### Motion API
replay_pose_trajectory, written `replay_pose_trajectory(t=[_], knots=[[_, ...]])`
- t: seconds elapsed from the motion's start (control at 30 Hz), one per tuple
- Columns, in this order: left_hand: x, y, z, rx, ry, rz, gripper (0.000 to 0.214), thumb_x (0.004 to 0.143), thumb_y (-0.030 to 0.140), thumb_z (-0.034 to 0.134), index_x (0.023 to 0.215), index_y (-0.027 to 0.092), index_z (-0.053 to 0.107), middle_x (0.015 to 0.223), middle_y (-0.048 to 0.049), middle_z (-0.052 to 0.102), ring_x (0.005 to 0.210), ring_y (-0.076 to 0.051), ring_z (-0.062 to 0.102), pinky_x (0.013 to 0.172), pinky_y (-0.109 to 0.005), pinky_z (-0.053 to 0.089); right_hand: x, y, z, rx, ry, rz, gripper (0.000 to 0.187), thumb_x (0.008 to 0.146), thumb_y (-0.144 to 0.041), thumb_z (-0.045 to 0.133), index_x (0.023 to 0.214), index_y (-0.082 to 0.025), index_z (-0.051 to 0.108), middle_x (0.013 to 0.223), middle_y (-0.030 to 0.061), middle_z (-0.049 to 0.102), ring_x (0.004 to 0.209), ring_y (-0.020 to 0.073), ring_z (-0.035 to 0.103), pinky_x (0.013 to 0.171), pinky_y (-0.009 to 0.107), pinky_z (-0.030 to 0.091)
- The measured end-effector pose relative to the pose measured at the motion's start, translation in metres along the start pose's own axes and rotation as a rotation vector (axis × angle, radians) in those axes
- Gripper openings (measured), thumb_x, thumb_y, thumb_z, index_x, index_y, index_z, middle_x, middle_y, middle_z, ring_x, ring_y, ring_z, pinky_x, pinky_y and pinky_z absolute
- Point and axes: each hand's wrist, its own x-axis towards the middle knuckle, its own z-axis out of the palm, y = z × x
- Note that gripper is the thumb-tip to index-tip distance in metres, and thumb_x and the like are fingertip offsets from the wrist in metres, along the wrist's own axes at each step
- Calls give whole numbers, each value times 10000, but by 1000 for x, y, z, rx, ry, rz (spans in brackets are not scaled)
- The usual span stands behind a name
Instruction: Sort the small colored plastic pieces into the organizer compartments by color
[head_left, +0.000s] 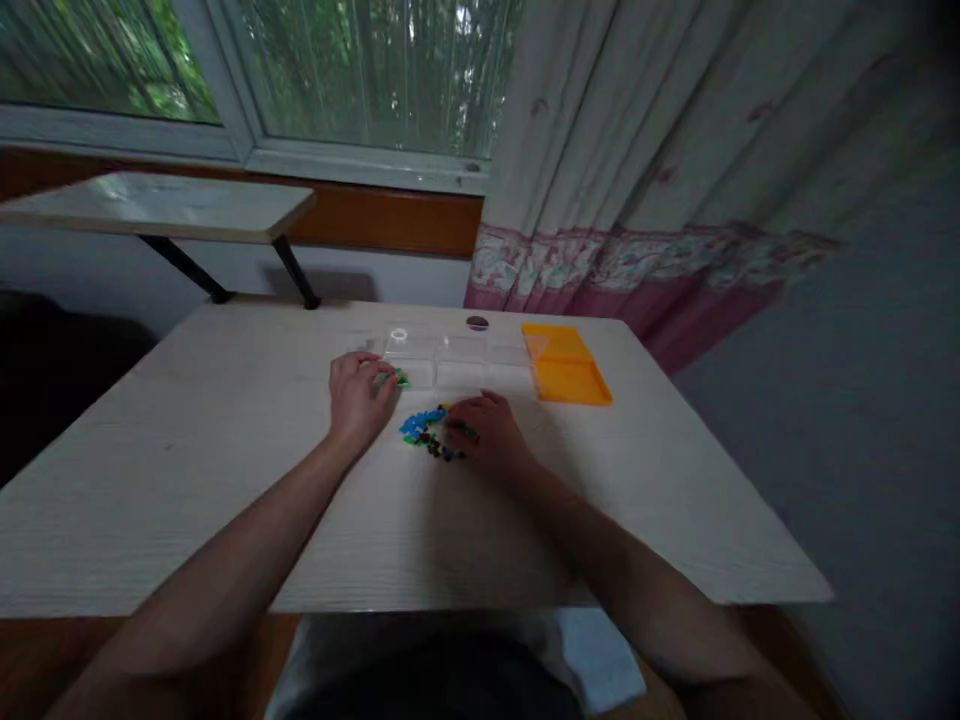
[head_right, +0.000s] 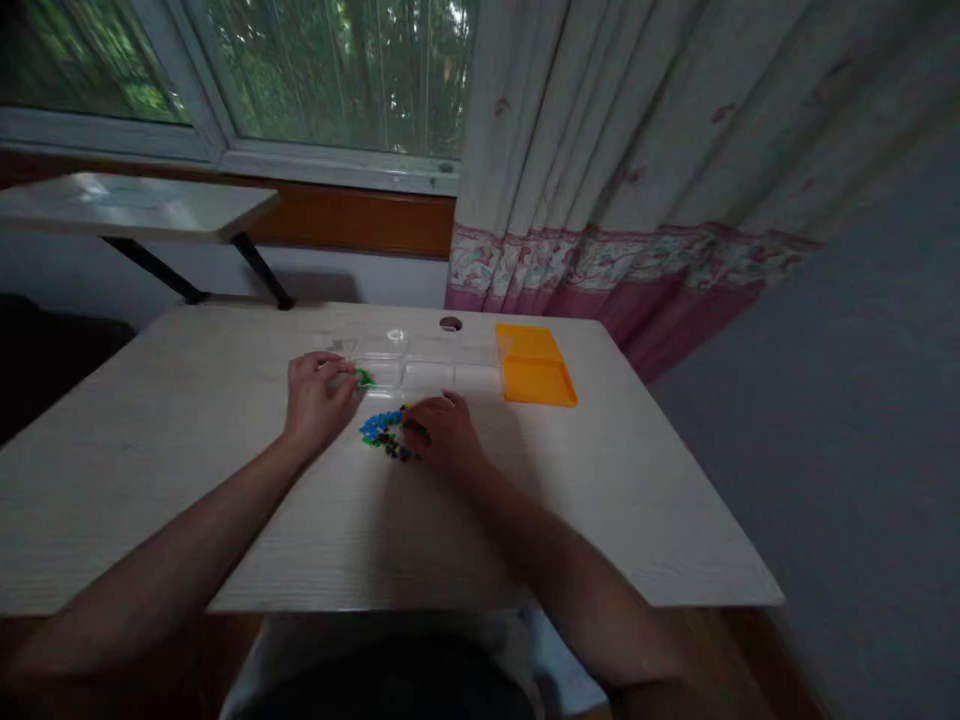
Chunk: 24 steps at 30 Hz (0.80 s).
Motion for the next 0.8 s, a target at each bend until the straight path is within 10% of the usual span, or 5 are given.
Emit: replay_pose_trajectory(t=[0.47,0.8], knots=[[3,4,-3,-77,6,59,236,885,207,537,1075,246,672,1153,-92,540,1129,-277,462,1012,-500,377,0,6,0,54,88,0,176,844,-162,611,975,-236,703,981,23,743,947,188,669,1038,421,374],[-4,37,-12,-281,-401,476,253,920,262,510,1134,230,641,1071,-67,624,1041,-218,535,952,-410,422,2,4,-4,72,137,36,161,834,-170,618,961,-242,686,904,8,746,879,176,664,987,380,411]])
